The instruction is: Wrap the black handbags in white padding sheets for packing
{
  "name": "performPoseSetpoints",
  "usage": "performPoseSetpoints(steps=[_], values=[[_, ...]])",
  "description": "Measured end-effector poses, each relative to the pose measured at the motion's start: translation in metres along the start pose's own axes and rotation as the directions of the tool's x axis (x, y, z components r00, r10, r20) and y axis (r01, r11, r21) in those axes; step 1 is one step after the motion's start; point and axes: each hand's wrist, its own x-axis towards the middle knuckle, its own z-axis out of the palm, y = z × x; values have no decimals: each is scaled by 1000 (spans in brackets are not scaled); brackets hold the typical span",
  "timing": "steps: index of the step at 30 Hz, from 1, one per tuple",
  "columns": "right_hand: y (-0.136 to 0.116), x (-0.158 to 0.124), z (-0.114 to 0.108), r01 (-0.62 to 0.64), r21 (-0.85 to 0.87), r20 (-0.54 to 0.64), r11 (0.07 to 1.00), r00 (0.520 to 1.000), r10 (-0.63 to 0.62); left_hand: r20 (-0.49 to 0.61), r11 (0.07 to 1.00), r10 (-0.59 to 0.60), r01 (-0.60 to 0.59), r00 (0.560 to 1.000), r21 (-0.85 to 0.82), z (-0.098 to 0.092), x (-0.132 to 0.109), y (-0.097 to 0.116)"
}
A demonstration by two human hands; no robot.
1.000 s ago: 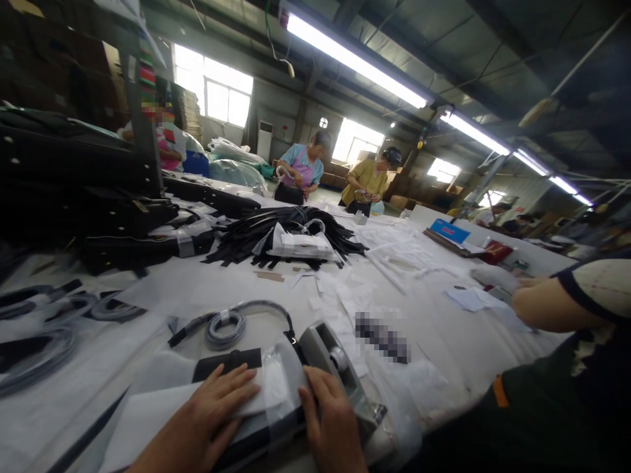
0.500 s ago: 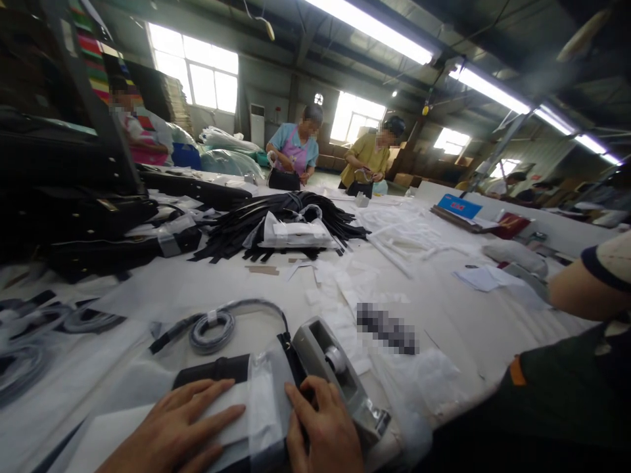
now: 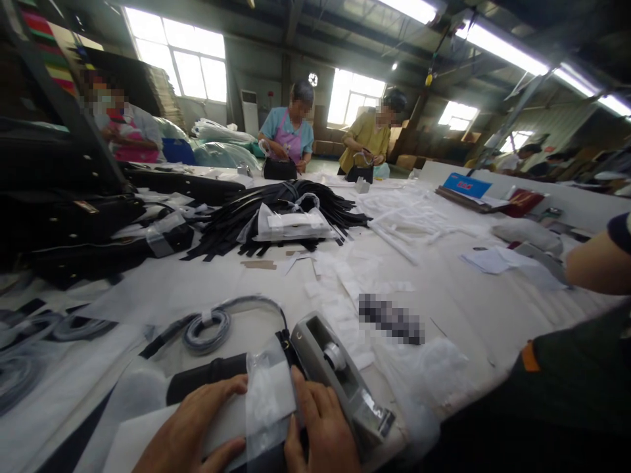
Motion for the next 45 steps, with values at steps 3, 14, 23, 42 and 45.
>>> performPoseSetpoints(steps=[3,14,23,42,45], values=[[2,1,-4,91,-50,36,995,995,-89,60,998,36,-39,998,43,-11,5,3],[18,9,-17,306,-232,118,923,951,-286,83,894,118,-142,990,424,-81,-69,-17],[-50,33,-34,523,-317,94,791,847,-522,-40,955,102,-87,994,285,-70,-87,-22],[-84,53,18,638,-105,295,763,753,-589,-239,955,110,-36,965,295,-58,-117,-27],[-85,44,17,609,-112,267,785,780,-567,-214,963,67,-7,975,269,-61,-114,-21]])
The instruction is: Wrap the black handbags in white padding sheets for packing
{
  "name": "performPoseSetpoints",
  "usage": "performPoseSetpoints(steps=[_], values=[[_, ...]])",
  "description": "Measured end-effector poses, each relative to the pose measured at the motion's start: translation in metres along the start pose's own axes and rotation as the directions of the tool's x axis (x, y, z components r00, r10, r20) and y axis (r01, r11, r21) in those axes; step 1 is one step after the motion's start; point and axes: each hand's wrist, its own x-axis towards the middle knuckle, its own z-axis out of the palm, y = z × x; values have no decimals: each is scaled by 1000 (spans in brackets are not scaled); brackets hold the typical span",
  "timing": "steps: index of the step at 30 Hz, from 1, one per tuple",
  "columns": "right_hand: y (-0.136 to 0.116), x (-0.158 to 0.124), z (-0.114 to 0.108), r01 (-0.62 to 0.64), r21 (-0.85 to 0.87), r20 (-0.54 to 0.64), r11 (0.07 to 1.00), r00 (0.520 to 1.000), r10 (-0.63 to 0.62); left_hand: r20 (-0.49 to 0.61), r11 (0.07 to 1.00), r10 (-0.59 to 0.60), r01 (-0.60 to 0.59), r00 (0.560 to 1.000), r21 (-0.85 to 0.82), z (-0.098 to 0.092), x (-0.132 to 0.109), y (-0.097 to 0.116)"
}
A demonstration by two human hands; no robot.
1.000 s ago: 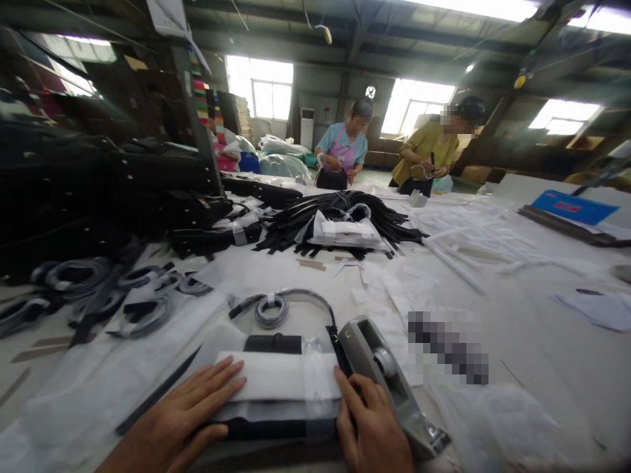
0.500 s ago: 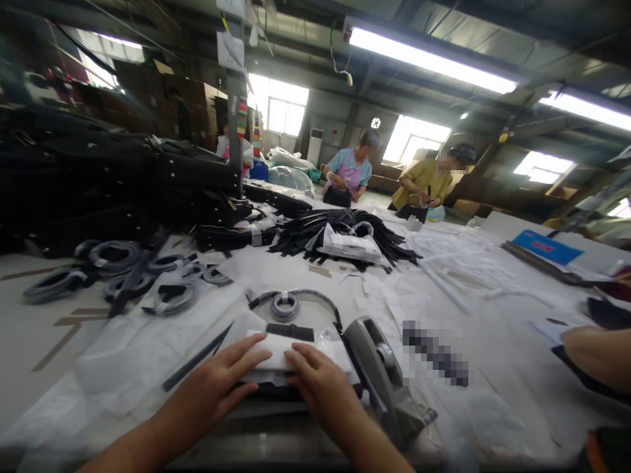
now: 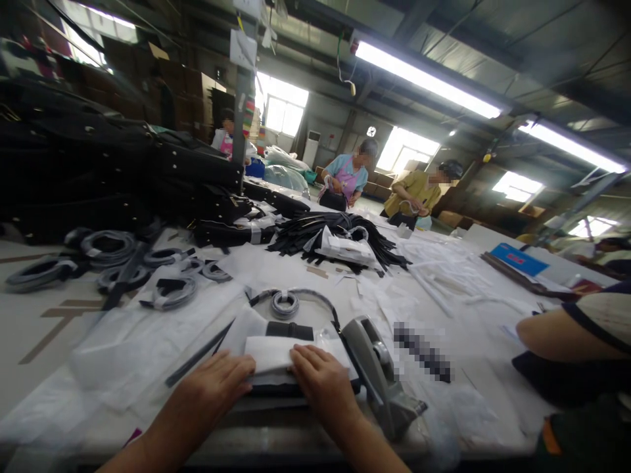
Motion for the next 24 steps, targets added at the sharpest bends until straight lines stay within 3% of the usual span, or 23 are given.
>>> performPoseSetpoints(steps=[4,7,10,12,18,24], values=[[-14,-9,1,-76,-23,45,997,996,77,124,997,-47,39,991,63,-9,17,13],[-21,-16,9,-99,-65,53,993,993,102,160,992,35,-54,986,115,-10,30,18],[-22,-22,23,-26,-109,34,994,999,30,231,984,139,-161,963,79,0,29,12],[-19,-25,32,48,-136,9,989,999,-48,245,984,147,-166,958,57,8,19,6],[-10,-32,49,139,-204,-19,969,989,-146,158,982,137,-155,978,110,29,-16,4],[-8,-33,55,153,-189,-50,970,985,-165,-2,947,191,-184,982,264,50,-23,4]])
